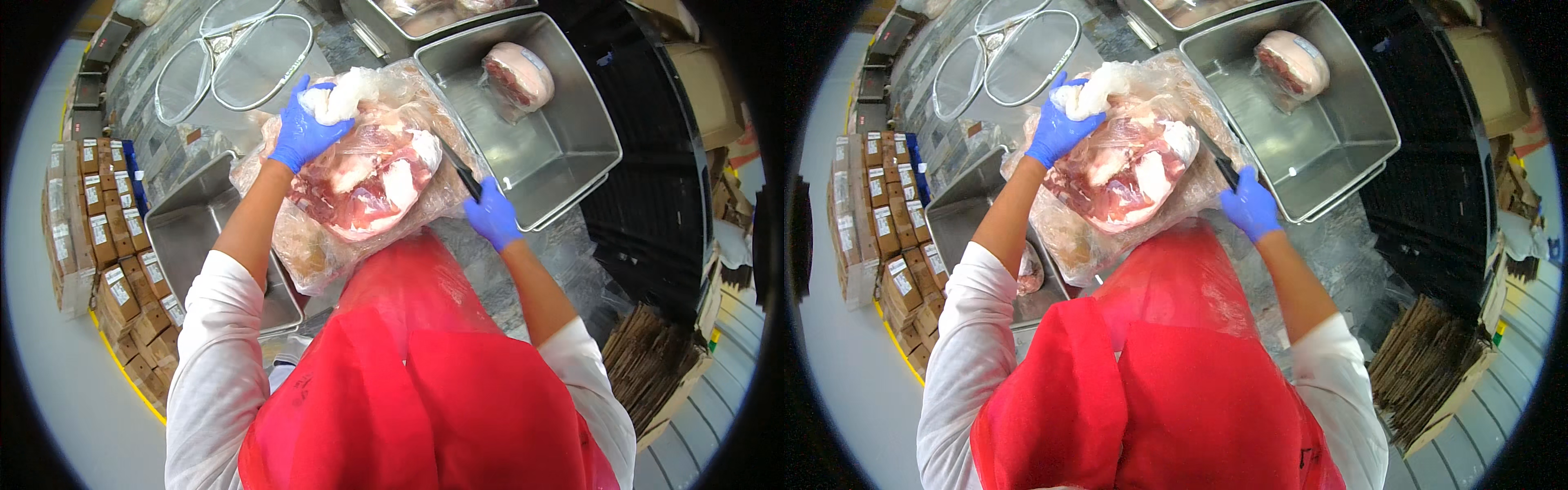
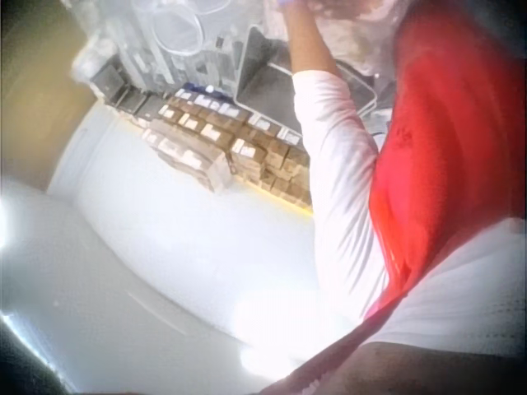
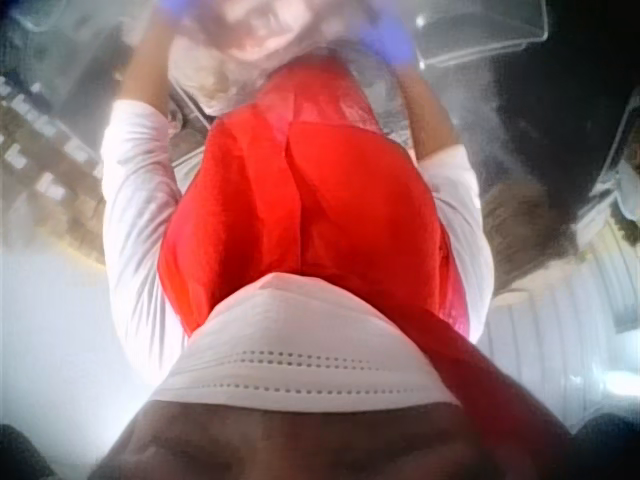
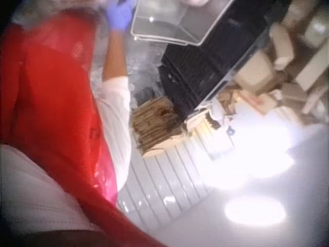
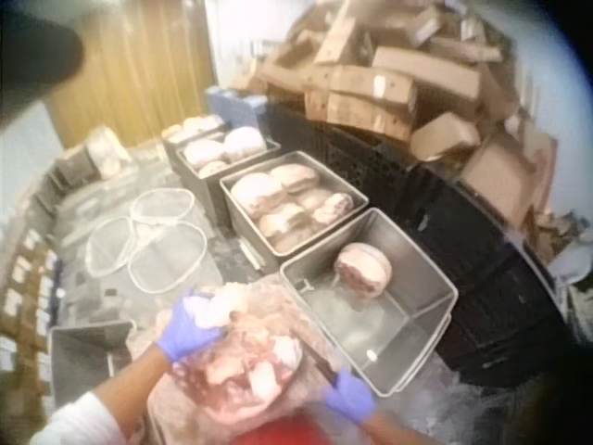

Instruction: The person uses a knife to trim fat and cut a large piece of raw meat on a plastic-covered table. They separate portions and place them into metal trays. The person handles the meat with gloved hands and repeatedly repositions the piece while cutting.

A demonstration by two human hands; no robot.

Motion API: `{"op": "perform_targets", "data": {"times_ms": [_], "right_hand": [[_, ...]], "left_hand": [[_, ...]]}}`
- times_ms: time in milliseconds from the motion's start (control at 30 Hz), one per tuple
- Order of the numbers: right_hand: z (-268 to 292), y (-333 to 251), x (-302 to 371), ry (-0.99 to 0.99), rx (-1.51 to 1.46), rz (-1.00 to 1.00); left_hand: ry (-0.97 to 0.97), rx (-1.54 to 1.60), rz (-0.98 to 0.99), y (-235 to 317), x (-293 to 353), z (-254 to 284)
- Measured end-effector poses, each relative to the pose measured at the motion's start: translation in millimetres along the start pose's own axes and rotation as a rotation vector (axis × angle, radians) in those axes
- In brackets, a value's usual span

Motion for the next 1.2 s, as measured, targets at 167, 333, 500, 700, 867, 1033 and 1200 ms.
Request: {"op": "perform_targets", "data": {"times_ms": [167,333,500,700,867,1033,1200], "right_hand": [[139.8,-6.7,114.2,0.025,-0.072,0.017],[211.0,-107.1,151.1,-0.062,0.318,0.322],[217.5,-164.3,121.9,-0.094,0.502,0.475],[236.3,-240.3,82.6,-0.286,0.733,0.455],[225.7,-261.9,50.5,-0.434,0.782,0.432],[200.1,-209.6,63.3,-0.353,0.628,0.468],[140.1,-78.0,119.6,-0.017,0.306,0.443]], "left_hand": [[-0.202,0.221,0.235,12.3,-8.3,17.4],[-0.148,0.098,0.208,8.4,0.1,18.5],[-0.207,0.104,0.149,0.4,-4.0,19.5],[-0.196,0.097,0.142,-5.5,-1.7,22.9],[-0.164,0.028,0.176,2.3,-4.8,19.5],[-0.098,-0.058,0.238,11.1,1.9,36.0],[-0.11,-0.104,0.216,7.4,0.0,22.4]]}}
Point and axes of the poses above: each hand's wrist, its own x-axis away from the middle knuckle, its own z-axis out of the back of the hand, y = z × x, the point moved 4 cm from there along -x, towards the middle knuckle, and after that the axes turned 6 degrees about -x, right-handed, at the moved point
